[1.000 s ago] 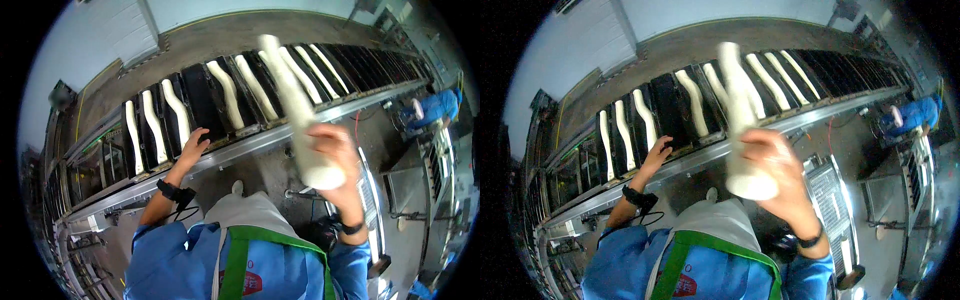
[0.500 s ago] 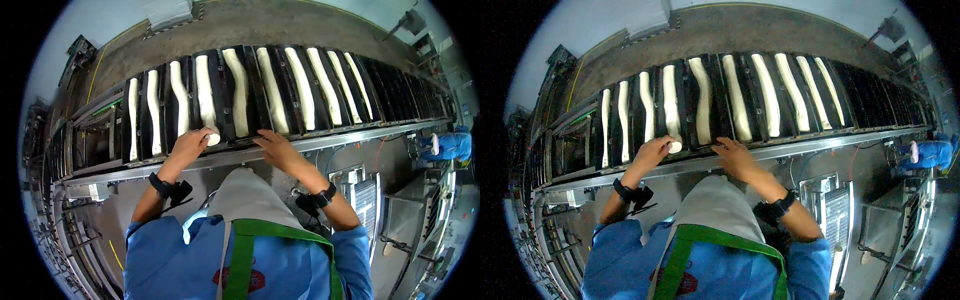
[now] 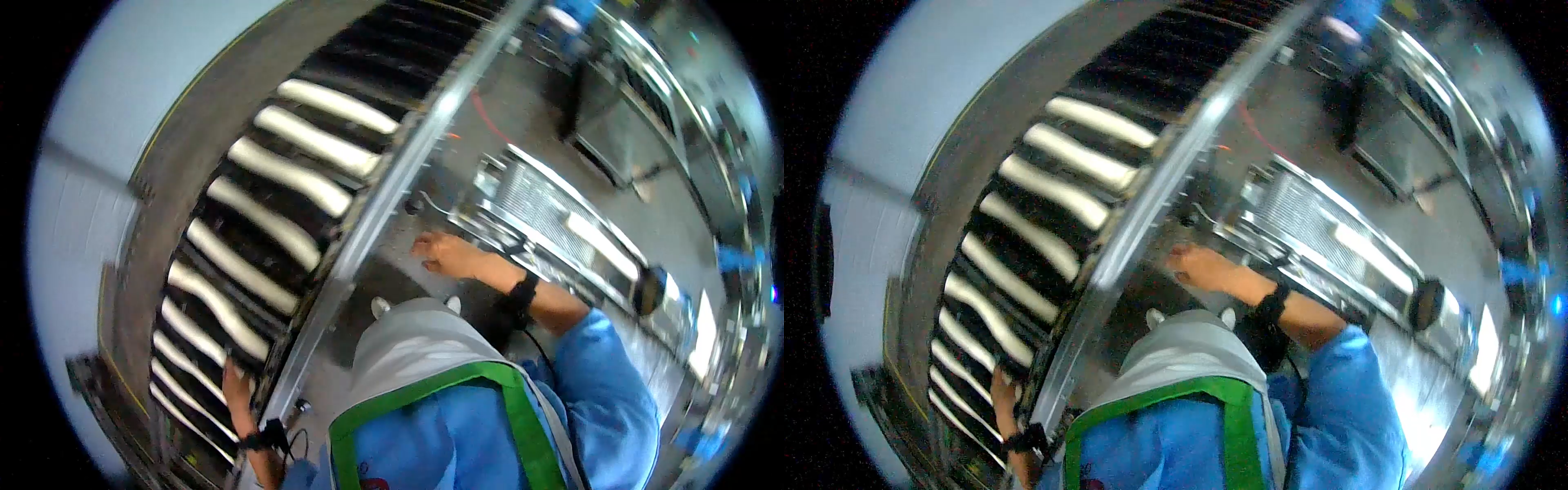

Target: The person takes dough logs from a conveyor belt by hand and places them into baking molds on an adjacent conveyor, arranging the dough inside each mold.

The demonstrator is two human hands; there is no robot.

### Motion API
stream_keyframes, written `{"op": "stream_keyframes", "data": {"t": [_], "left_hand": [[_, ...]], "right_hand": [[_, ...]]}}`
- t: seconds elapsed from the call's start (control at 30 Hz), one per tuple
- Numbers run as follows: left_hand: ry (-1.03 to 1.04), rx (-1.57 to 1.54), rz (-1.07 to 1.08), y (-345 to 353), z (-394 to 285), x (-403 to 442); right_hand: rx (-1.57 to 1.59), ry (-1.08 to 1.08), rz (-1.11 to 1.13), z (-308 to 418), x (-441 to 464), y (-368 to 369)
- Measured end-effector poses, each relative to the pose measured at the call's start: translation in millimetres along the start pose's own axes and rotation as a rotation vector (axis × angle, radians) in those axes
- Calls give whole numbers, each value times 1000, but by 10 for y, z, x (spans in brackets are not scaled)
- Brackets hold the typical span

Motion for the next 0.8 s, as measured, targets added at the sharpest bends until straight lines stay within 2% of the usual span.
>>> {"op": "stream_keyframes", "data": {"t": [0.07,0.13,0.2,0.23,0.27,0.3,0.33,0.37,0.4,0.43,0.47,0.5,0.53,0.57,0.6,0.7,0.77,0.8], "left_hand": [[-98,-63,81,-199,71,38],[-120,65,3,-542,-118,192],[-18,-70,-185,-758,-414,422],[163,61,-234,-826,-715,518],[105,-83,-195,-697,-887,750],[36,-5,-174,-973,-1641,605],[162,-37,-277,-749,-1645,826],[204,-122,-216,-836,-2082,808],[349,-183,-236,-672,-2277,955],[308,-180,-205,-759,-2684,838],[436,-182,-284,-796,-3004,762],[417,-233,-216,-813,-3345,700],[392,-282,-100,-768,-3592,666],[501,-354,-215,-651,-3761,670],[524,-349,-164,-615,-3957,625],[582,-377,-194,-445,-4289,525],[568,-459,-80,-468,-4432,431],[574,-468,-98,-450,-4463,463]], "right_hand": [[-132,239,71,-275,-366,-223],[-211,382,-86,-495,-837,-685],[-322,533,-250,-807,-1257,-1013],[-412,675,-322,-980,-1479,-1136],[-442,754,-442,-1097,-1715,-1351],[-456,843,-453,-1414,-1990,-1478],[-548,941,-495,-1596,-2070,-1482],[-602,936,-535,-1749,-2205,-1538],[-500,991,-483,-1928,-2319,-1558],[-617,963,-447,-2037,-2381,-1530],[-578,966,-495,-2122,-2362,-1553],[-616,893,-548,-2080,-2311,-1576],[-632,909,-502,-1932,-2220,-1624],[-635,878,-499,-1945,-2148,-1622],[-640,849,-496,-1939,-2084,-1648],[-507,793,-460,-1903,-1987,-1776],[-315,728,-559,-1898,-2009,-1872],[-229,655,-614,-1887,-2050,-1933]]}}
Point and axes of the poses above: each hand's wrist, its own x-axis towards the middle knuckle, its own y-axis out of the palm, z = x × y, the point moved 4 cm from there along x, towards the middle knuckle, and after that the axes turned 13 degrees about x, right-handed, at the moved point
